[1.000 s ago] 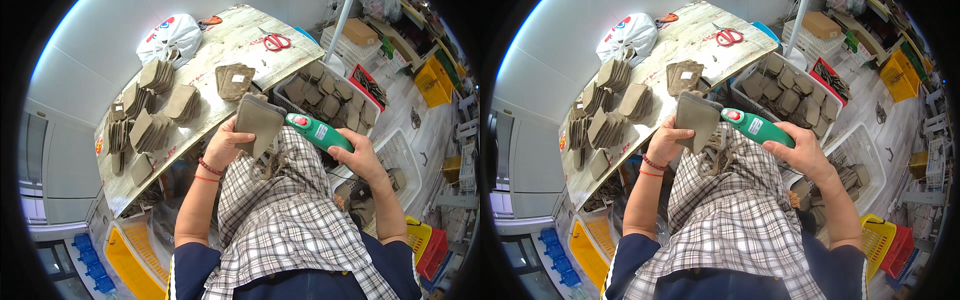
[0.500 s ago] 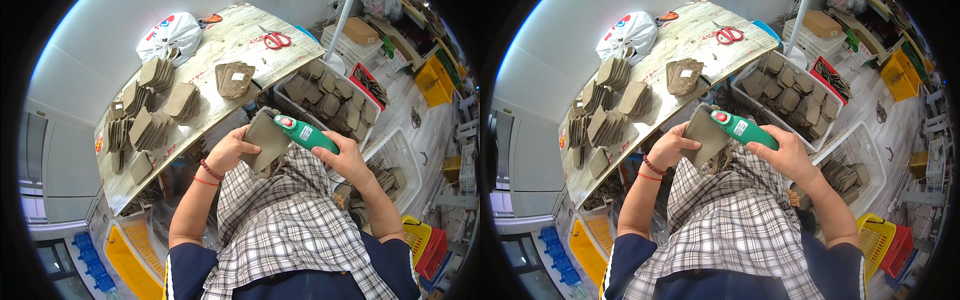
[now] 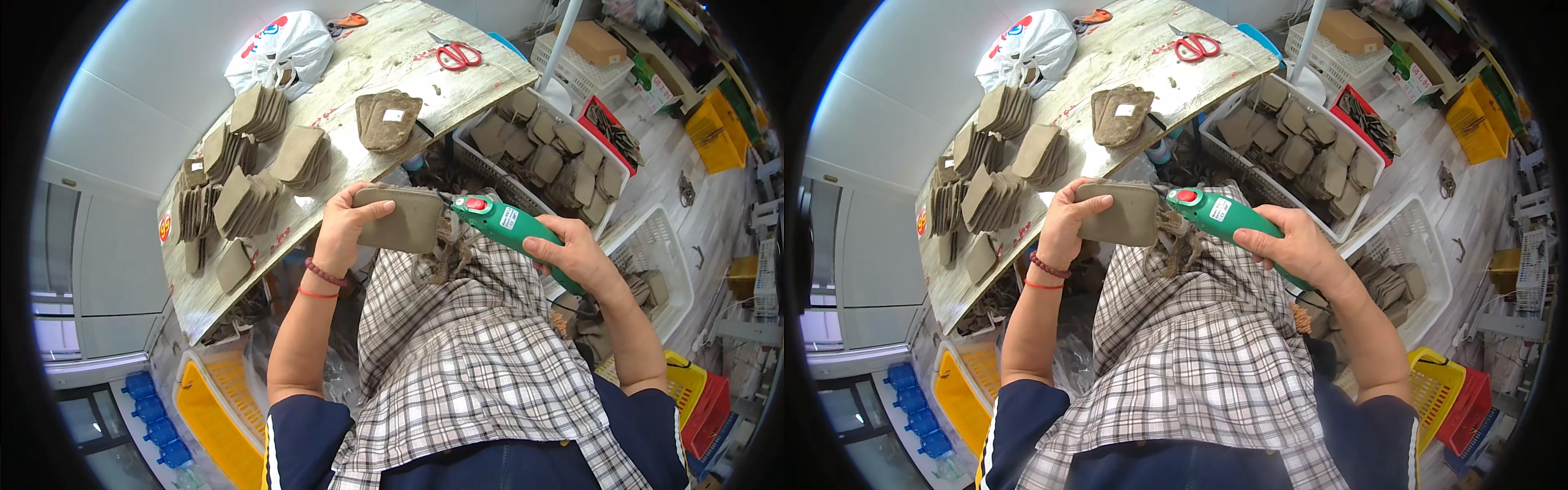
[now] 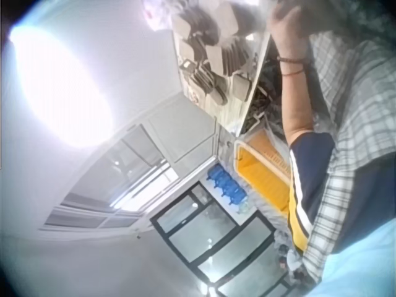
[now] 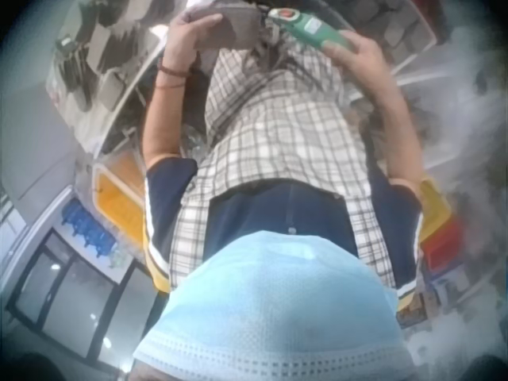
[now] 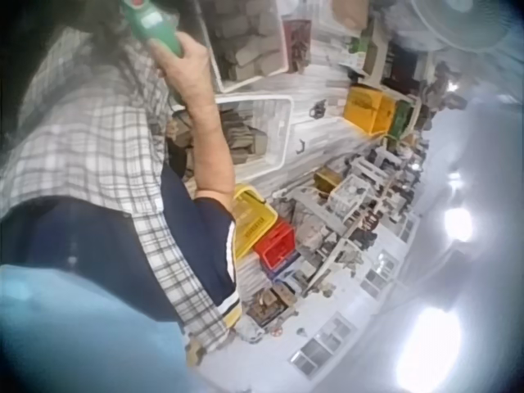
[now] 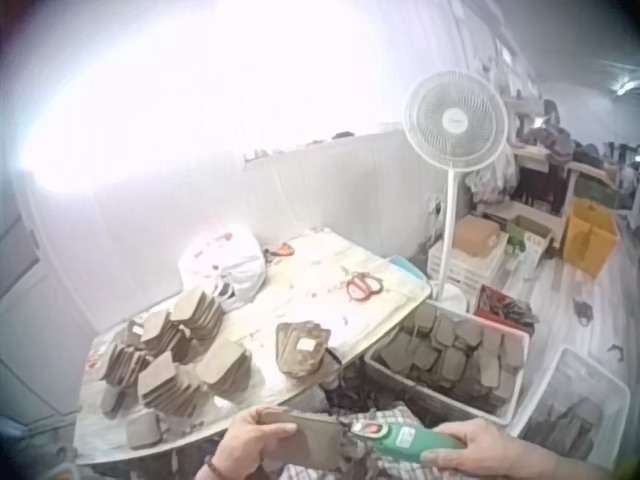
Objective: The person uses a handheld rotary tool to grind the edges of small rectangular objects. They pick up each object from a stack, grind its edges, and place it back on the table.
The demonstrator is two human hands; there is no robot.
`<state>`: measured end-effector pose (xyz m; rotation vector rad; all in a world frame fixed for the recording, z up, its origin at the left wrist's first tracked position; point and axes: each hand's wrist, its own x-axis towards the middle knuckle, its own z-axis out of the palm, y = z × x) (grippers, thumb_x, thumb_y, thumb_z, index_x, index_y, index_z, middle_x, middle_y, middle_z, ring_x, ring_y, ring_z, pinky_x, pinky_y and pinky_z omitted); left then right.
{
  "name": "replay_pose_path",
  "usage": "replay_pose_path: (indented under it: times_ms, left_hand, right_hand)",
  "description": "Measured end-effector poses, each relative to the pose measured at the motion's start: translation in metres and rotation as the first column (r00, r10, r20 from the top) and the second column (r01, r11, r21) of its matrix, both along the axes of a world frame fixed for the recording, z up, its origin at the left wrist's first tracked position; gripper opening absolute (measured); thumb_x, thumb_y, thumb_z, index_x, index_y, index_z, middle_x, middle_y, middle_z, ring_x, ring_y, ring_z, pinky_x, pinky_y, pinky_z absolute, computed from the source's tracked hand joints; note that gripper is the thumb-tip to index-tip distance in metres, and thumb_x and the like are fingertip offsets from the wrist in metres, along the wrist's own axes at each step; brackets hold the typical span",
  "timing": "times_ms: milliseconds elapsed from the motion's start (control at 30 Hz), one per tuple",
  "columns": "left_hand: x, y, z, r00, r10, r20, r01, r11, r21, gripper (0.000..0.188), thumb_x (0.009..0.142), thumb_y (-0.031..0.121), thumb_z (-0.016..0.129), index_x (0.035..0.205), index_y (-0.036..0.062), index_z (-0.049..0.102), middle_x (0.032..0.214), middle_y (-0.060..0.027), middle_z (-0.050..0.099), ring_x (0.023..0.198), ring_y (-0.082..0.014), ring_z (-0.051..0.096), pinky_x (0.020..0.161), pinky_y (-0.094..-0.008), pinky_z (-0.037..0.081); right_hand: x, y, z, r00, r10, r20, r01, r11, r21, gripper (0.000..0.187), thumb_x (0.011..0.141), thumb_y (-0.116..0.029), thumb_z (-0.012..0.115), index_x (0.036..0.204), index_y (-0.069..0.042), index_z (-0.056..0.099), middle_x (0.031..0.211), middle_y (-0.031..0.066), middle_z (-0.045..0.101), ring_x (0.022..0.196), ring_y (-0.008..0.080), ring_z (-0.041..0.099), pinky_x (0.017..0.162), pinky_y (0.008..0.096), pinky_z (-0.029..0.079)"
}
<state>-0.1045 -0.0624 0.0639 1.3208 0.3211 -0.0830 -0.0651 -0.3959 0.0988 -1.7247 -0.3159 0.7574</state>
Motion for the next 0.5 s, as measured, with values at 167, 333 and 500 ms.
replay_pose_path:
  times_ms: [167, 333, 500]
  left_hand:
    - [-0.002, 0.003, 0.004, 0.996, -0.084, 0.021, 0.084, 0.996, 0.013, 0.02, 0.082, -0.001, 0.068, 0.1, 0.0025, 0.062, 0.091, -0.0036, 0.068, 0.079, -0.0094, 0.064, 0.073, -0.0235, 0.051]
    - [-0.002, 0.0, 0.011, 0.983, -0.18, -0.033, 0.183, 0.976, 0.117, 0.021, 0.081, -0.002, 0.068, 0.101, 0.002, 0.062, 0.09, -0.0029, 0.068, 0.078, -0.0081, 0.063, 0.073, -0.0228, 0.051]
    - [-0.004, -0.01, 0.013, 0.962, -0.272, -0.021, 0.27, 0.935, 0.229, 0.028, 0.079, -0.003, 0.07, 0.105, 0.001, 0.061, 0.093, -0.0014, 0.067, 0.081, -0.0068, 0.062, 0.075, -0.0222, 0.05]
  right_hand:
    - [0.002, -0.002, -0.003, 0.998, 0.048, -0.029, -0.047, 0.999, 0.013, 0.034, 0.087, -0.031, 0.069, 0.1, 0.001, 0.064, 0.07, 0.001, 0.059, 0.059, 0.0064, 0.052, 0.053, 0.0234, 0.045]
    - [0.003, -0.001, 0.0, 0.996, 0.079, -0.036, -0.08, 0.997, -0.015, 0.034, 0.086, -0.03, 0.07, 0.101, 0.0, 0.064, 0.07, 0.0003, 0.058, 0.06, 0.0057, 0.053, 0.053, 0.0224, 0.045]
    - [0.001, 0.003, -0.001, 0.995, 0.1, -0.015, -0.101, 0.994, -0.038, 0.034, 0.086, -0.029, 0.071, 0.1, 0.0, 0.064, 0.069, 0.0002, 0.058, 0.058, 0.0053, 0.052, 0.052, 0.0218, 0.044]
